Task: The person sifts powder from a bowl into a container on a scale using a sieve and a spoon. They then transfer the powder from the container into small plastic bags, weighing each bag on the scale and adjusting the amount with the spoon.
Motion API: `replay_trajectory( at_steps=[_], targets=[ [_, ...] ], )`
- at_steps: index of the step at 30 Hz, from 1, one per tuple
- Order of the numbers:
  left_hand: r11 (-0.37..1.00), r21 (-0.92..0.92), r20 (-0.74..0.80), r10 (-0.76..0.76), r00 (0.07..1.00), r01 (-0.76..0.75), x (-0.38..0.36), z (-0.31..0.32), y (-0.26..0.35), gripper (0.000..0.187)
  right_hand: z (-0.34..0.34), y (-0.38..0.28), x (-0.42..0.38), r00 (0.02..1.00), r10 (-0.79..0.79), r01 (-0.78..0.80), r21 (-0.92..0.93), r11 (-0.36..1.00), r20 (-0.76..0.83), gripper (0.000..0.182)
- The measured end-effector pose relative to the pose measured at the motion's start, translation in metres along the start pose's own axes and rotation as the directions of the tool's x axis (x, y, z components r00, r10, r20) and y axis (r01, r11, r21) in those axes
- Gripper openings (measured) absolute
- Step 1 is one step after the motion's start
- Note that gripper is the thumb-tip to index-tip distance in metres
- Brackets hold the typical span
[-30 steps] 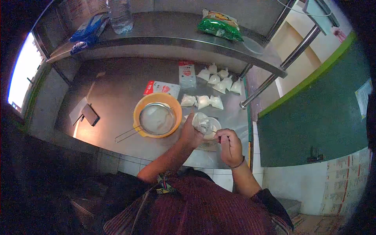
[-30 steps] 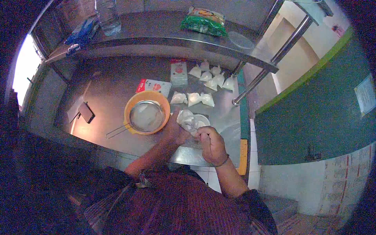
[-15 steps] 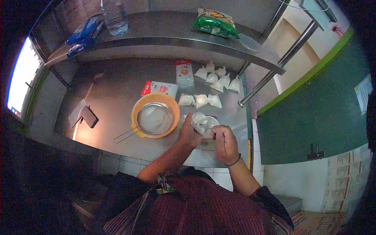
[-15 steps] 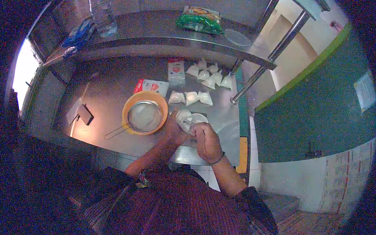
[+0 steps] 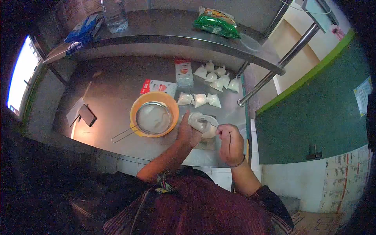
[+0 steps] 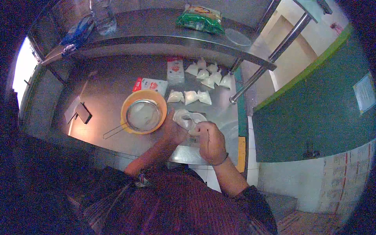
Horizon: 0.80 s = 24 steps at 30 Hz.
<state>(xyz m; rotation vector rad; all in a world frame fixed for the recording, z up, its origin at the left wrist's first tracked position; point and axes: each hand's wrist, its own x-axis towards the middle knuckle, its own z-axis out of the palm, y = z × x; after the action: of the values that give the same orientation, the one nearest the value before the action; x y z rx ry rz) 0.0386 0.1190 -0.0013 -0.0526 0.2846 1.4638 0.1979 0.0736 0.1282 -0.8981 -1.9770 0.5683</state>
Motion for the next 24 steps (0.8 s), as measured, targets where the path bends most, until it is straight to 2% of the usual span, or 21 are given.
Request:
replay_trajectory(
  at_steps=[4, 5, 6, 7, 8, 9, 10, 12, 13, 17, 19, 20, 21, 22, 23, 24],
  targets=[
    [1.0, 0.002, -0.051, -0.021, 0.998, 0.021, 0.002, -0.011, 0.002, 0.044, 0.008, 0.011, -0.014, 1.0, 0.008, -0.008, 0.018, 1.0, 0.005, 0.019],
    [0.889, 0.429, 0.095, 0.134, 0.987, -0.161, 0.001, -0.016, 0.003, 0.042, 0.008, 0.013, -0.018, 0.999, 0.013, -0.011, 0.044, 0.999, -0.053, 0.021],
    [0.579, 0.735, 0.288, 0.203, 0.936, -0.352, -0.002, -0.016, 0.005, 0.04, 0.008, 0.015, -0.02, 0.994, 0.022, -0.014, 0.069, 0.998, -0.11, 0.022],
    [0.582, 0.735, 0.287, 0.197, 0.938, -0.347, -0.002, -0.014, 0.007, 0.04, 0.008, 0.016, -0.022, 0.993, 0.026, -0.019, 0.065, 0.998, -0.113, 0.022],
    [0.912, 0.371, 0.017, 0.183, 0.983, -0.176, 0.0, -0.012, 0.008, 0.039, 0.008, 0.017, -0.024, 0.981, 0.041, -0.013, 0.145, 0.989, -0.188, 0.023],
    [0.99, -0.129, -0.212, 0.026, 0.977, -0.055, 0.001, -0.008, 0.009, 0.038, 0.007, 0.018, -0.026, 0.963, 0.059, 0.0, 0.22, 0.976, -0.263, 0.025],
    [0.991, -0.13, -0.205, 0.013, 0.979, -0.04, 0.005, -0.02, 0.01, 0.038, 0.008, 0.021, -0.028, 0.96, 0.06, -0.002, 0.208, 0.978, -0.272, 0.025],
    [0.993, -0.08, -0.091, 0.076, 0.993, -0.083, 0.013, -0.054, 0.011, 0.039, 0.013, 0.032, -0.034, 0.894, 0.154, -0.018, 0.311, 0.95, -0.42, 0.027],
    [0.991, -0.033, -0.103, 0.124, 0.987, -0.128, 0.011, -0.054, 0.01, 0.042, 0.014, 0.042, -0.038, 0.891, 0.156, -0.021, 0.304, 0.952, -0.426, 0.027],
    [0.999, -0.037, -0.222, 0.003, 0.975, -0.012, -0.008, -0.032, 0.015, 0.045, 0.033, 0.09, -0.062, 0.904, 0.263, -0.171, 0.28, 0.945, -0.336, 0.029],
    [0.992, 0.119, -0.167, -0.012, 0.986, 0.033, -0.007, -0.036, 0.013, 0.048, 0.041, 0.102, -0.068, 0.912, 0.287, -0.217, 0.248, 0.944, -0.292, 0.03],
    [0.992, 0.122, -0.169, -0.011, 0.986, 0.032, -0.009, -0.04, 0.013, 0.048, 0.044, 0.107, -0.072, 0.936, 0.276, -0.259, 0.103, 0.96, -0.217, 0.03],
    [0.908, 0.407, -0.016, 0.116, 0.993, -0.1, -0.012, -0.042, 0.013, 0.049, 0.046, 0.109, -0.073, 0.952, 0.274, -0.282, -0.045, 0.958, -0.14, 0.03],
    [0.732, 0.633, 0.165, 0.191, 0.968, -0.253, -0.014, -0.042, 0.013, 0.05, 0.048, 0.112, -0.073, 0.951, 0.274, -0.282, -0.041, 0.958, -0.141, 0.03],
    [0.729, 0.636, 0.164, 0.192, 0.968, -0.253, -0.01, -0.043, 0.013, 0.05, 0.05, 0.115, -0.073, 0.974, 0.207, -0.217, -0.115, 0.969, -0.098, 0.031],
    [0.921, 0.382, -0.005, 0.084, 0.996, -0.075, -0.001, -0.045, 0.012, 0.049, 0.052, 0.117, -0.073, 0.989, 0.139, -0.146, -0.185, 0.972, -0.05, 0.031]
  ],
)
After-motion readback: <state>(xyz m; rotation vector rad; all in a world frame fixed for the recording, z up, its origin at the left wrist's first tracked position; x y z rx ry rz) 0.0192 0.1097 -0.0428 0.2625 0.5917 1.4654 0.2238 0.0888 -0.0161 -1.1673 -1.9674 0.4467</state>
